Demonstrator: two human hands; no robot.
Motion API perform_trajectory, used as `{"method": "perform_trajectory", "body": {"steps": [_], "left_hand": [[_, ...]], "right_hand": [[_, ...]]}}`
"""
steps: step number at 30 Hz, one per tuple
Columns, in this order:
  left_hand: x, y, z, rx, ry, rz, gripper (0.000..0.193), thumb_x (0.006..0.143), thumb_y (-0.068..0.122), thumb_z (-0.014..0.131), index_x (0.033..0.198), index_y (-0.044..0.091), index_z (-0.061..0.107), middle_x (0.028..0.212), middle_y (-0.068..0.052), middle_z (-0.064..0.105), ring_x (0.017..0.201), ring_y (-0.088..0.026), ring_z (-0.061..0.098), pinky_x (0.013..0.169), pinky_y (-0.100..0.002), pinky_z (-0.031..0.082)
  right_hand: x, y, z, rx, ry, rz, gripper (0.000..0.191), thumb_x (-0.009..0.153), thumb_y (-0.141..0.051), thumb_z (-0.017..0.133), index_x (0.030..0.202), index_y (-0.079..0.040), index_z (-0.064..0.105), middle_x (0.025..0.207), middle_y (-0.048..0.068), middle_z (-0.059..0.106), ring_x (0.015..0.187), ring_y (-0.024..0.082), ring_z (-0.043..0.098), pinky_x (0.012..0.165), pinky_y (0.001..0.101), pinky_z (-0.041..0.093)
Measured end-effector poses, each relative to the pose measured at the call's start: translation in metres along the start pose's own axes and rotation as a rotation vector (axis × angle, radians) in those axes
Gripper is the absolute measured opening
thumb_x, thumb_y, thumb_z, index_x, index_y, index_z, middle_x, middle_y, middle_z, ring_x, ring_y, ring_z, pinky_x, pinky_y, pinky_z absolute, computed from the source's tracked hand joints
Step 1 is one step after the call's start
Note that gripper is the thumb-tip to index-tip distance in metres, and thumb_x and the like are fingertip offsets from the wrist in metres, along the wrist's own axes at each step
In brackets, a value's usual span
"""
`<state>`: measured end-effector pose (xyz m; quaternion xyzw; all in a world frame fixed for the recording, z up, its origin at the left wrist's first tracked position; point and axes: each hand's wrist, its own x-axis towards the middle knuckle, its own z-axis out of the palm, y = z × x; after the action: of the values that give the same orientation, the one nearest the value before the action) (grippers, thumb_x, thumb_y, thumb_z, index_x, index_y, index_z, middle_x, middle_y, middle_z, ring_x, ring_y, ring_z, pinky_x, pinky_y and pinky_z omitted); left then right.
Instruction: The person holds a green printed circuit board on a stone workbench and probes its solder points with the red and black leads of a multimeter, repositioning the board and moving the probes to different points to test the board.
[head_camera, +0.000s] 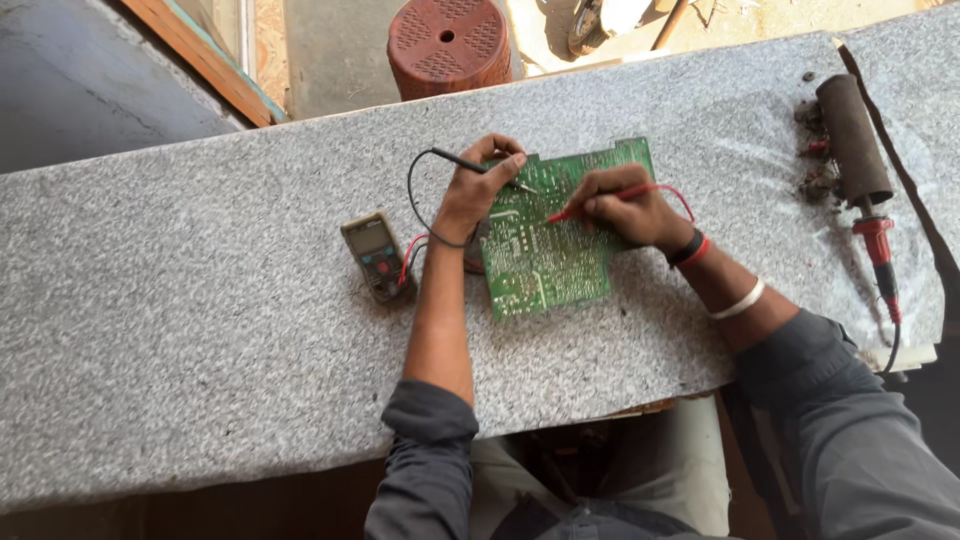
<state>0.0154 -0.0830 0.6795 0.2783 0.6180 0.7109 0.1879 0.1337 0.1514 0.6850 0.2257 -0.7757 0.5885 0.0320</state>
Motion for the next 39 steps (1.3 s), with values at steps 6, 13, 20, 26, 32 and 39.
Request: {"method": "perform_trajectory", "body": {"steps": [6,13,20,26,32,39], "left_hand": [[-0.011,0.02,0.0,0.012,0.031,0.01,0.023,0.096,0.022,0.073,0.108,0.003,0.069,0.096,-0.001,0.067,0.088,-0.007,0.058,0.078,-0.023,0.049],[-0.005,0.018,-0.004,0.041,0.05,-0.057,0.023,0.092,0.023,0.072,0.106,0.004,0.073,0.093,-0.001,0.069,0.086,-0.008,0.061,0.078,-0.023,0.05],[0.008,-0.009,-0.003,0.021,0.037,0.0,0.018,0.096,0.018,0.073,0.105,0.003,0.073,0.098,-0.001,0.07,0.093,-0.007,0.062,0.085,-0.023,0.049],[0.009,-0.023,-0.01,-0.036,0.041,-0.048,0.018,0.095,0.016,0.073,0.105,0.002,0.072,0.097,0.0,0.069,0.09,-0.007,0.06,0.083,-0.022,0.048],[0.01,-0.029,-0.015,-0.026,0.013,-0.07,0.02,0.093,0.019,0.075,0.105,0.002,0.072,0.095,0.0,0.069,0.088,-0.008,0.06,0.081,-0.024,0.049],[0.009,-0.035,-0.017,-0.015,-0.012,-0.087,0.02,0.095,0.019,0.074,0.105,0.003,0.072,0.096,0.0,0.069,0.088,-0.006,0.06,0.08,-0.022,0.049]], "right_hand": [[0.022,-0.017,-0.033,0.065,0.022,0.021,0.03,0.096,-0.009,0.049,0.109,0.005,0.073,0.096,0.014,0.075,0.077,0.015,0.071,0.072,0.0298,0.061],[0.02,-0.003,-0.064,0.29,0.22,-0.036,0.03,0.102,-0.014,0.049,0.101,0.004,0.073,0.105,0.015,0.074,0.076,0.017,0.063,0.072,0.0312,0.053],[0.012,0.026,-0.058,0.184,0.317,-0.049,0.025,0.097,-0.01,0.053,0.088,0.005,0.07,0.1,0.014,0.07,0.086,0.018,0.063,0.078,0.0317,0.053],[0.008,0.027,-0.055,0.143,0.289,-0.039,0.026,0.097,-0.01,0.052,0.081,0.002,0.068,0.089,0.011,0.069,0.08,0.017,0.061,0.074,0.0328,0.052],[0.008,0.019,-0.056,0.005,0.192,-0.102,0.026,0.095,-0.012,0.054,0.079,0.002,0.07,0.078,0.01,0.067,0.073,0.016,0.06,0.068,0.0304,0.05],[0.009,0.019,-0.049,0.059,0.155,-0.027,0.028,0.098,-0.017,0.058,0.081,0.002,0.07,0.077,0.008,0.067,0.071,0.014,0.064,0.064,0.0296,0.053]]}}
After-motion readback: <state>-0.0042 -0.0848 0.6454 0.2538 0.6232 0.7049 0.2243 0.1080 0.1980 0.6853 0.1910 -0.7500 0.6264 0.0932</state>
